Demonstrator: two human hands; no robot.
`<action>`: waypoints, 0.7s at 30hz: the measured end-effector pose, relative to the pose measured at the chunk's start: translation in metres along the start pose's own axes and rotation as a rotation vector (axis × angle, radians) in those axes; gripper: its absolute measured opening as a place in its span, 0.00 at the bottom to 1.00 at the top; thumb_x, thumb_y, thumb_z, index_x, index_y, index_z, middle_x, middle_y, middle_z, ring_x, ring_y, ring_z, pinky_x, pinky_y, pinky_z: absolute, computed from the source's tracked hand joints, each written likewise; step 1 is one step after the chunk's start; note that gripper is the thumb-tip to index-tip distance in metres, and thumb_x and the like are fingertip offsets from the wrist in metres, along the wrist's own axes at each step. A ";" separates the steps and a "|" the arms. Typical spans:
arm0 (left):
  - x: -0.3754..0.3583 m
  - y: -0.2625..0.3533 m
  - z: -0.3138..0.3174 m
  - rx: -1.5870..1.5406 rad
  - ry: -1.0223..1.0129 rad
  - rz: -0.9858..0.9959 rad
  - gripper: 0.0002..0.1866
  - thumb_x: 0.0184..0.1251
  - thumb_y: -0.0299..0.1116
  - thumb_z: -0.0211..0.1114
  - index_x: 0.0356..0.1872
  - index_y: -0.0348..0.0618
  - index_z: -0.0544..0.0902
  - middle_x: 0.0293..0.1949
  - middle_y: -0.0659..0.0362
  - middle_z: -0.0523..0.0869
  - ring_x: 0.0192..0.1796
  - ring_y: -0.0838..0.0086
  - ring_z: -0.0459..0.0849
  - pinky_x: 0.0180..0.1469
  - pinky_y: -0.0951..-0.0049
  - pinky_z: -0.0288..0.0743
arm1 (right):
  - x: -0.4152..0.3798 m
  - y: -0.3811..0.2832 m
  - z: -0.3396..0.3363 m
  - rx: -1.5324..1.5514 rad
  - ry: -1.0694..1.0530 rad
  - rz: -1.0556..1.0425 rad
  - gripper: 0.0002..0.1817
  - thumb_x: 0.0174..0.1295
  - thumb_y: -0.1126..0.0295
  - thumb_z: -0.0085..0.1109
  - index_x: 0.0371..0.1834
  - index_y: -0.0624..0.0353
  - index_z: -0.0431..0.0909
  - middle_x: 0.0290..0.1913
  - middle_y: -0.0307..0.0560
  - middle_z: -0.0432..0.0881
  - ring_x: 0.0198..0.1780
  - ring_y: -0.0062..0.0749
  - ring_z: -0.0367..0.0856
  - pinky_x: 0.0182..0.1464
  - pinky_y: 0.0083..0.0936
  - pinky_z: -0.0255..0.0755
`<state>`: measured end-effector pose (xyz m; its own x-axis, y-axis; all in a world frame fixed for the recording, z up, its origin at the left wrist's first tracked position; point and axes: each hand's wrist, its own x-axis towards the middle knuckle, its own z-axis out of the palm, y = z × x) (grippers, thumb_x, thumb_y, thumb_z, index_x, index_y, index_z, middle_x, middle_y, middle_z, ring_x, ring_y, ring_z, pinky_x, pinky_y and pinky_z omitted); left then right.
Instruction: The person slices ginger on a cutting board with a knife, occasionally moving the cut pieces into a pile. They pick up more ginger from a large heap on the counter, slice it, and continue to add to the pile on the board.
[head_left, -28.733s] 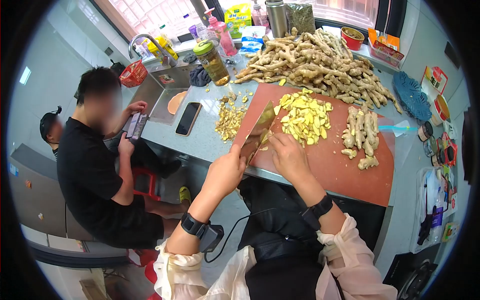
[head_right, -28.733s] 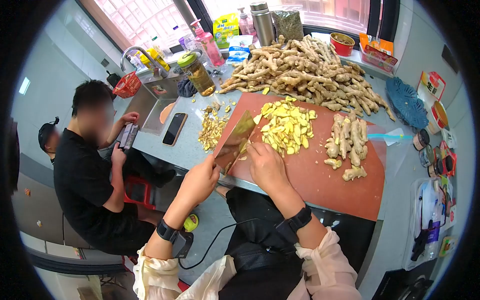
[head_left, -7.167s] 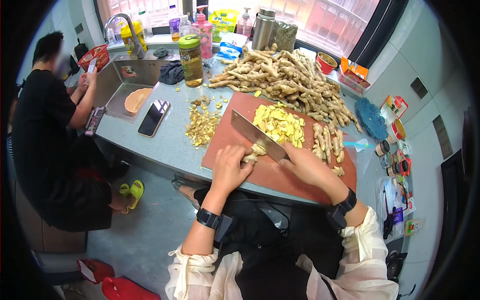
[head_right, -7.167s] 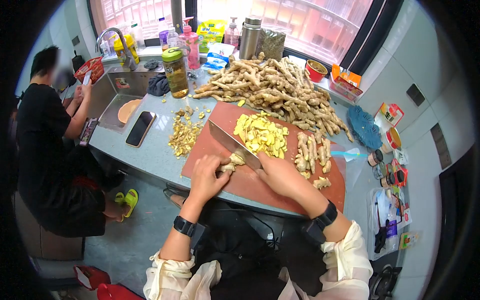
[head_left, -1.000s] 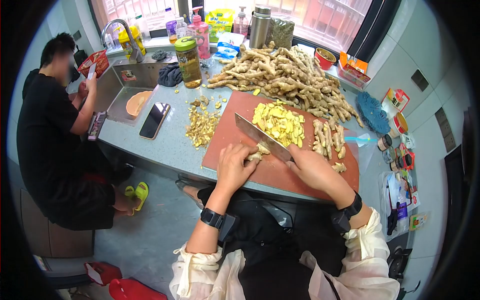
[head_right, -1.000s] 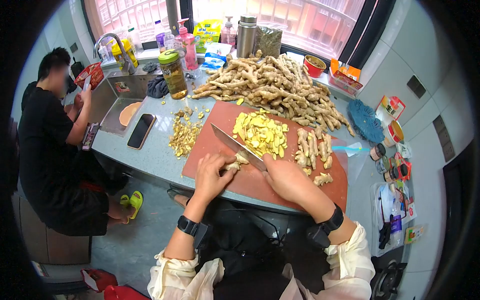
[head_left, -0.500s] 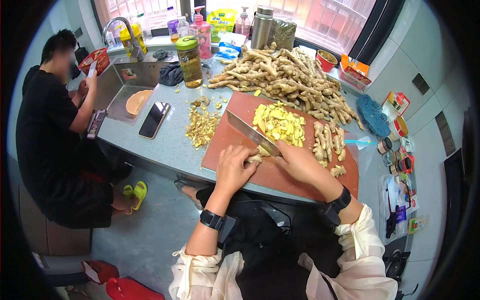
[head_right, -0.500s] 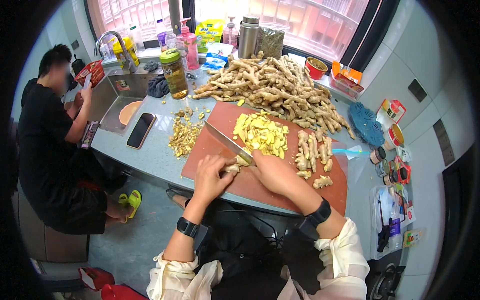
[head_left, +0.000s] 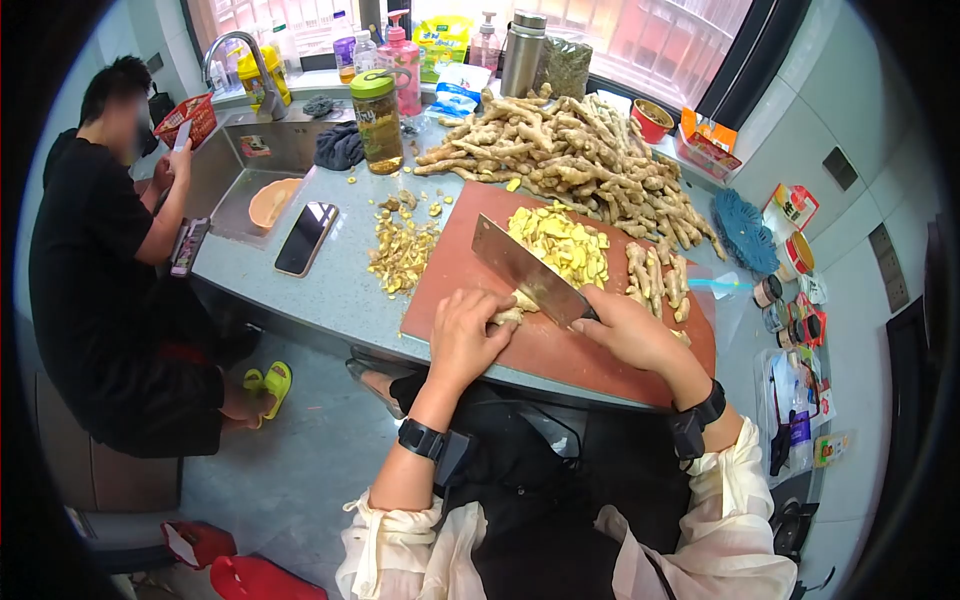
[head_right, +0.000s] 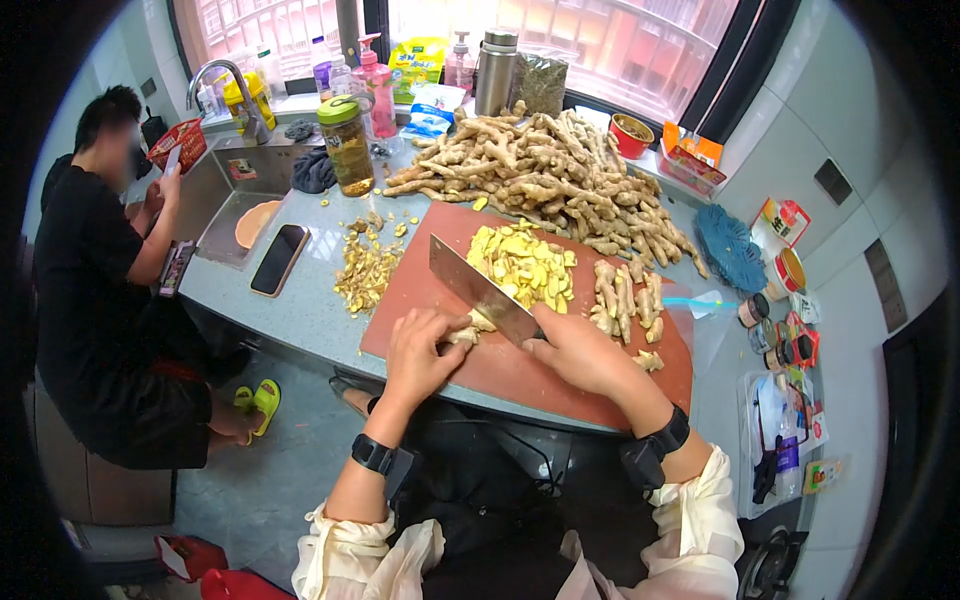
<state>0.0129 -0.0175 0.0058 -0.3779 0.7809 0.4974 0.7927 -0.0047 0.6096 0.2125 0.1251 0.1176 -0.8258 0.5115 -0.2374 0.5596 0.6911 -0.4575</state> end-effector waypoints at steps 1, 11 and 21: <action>0.000 -0.001 0.000 -0.005 -0.006 0.000 0.15 0.57 0.35 0.76 0.47 0.49 0.91 0.41 0.64 0.88 0.50 0.64 0.82 0.56 0.61 0.71 | 0.001 0.002 0.001 -0.002 -0.002 -0.002 0.19 0.73 0.61 0.62 0.57 0.64 0.72 0.48 0.68 0.83 0.51 0.63 0.83 0.53 0.49 0.74; 0.001 -0.001 0.001 -0.018 -0.009 0.013 0.15 0.57 0.35 0.76 0.47 0.48 0.91 0.40 0.64 0.87 0.47 0.64 0.81 0.54 0.61 0.71 | 0.013 0.000 0.007 -0.027 0.000 -0.052 0.20 0.75 0.61 0.60 0.57 0.66 0.70 0.43 0.70 0.83 0.48 0.66 0.83 0.50 0.52 0.74; 0.000 -0.007 0.009 0.008 0.026 0.048 0.16 0.56 0.37 0.75 0.46 0.48 0.89 0.36 0.60 0.84 0.44 0.61 0.81 0.48 0.60 0.69 | 0.013 0.001 0.015 -0.060 0.083 -0.143 0.18 0.72 0.64 0.59 0.54 0.67 0.72 0.45 0.73 0.84 0.49 0.70 0.83 0.52 0.56 0.76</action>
<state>0.0115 -0.0123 -0.0039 -0.3520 0.7631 0.5420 0.8139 -0.0364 0.5798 0.2017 0.1244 0.1011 -0.8899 0.4448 -0.1007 0.4423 0.7876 -0.4291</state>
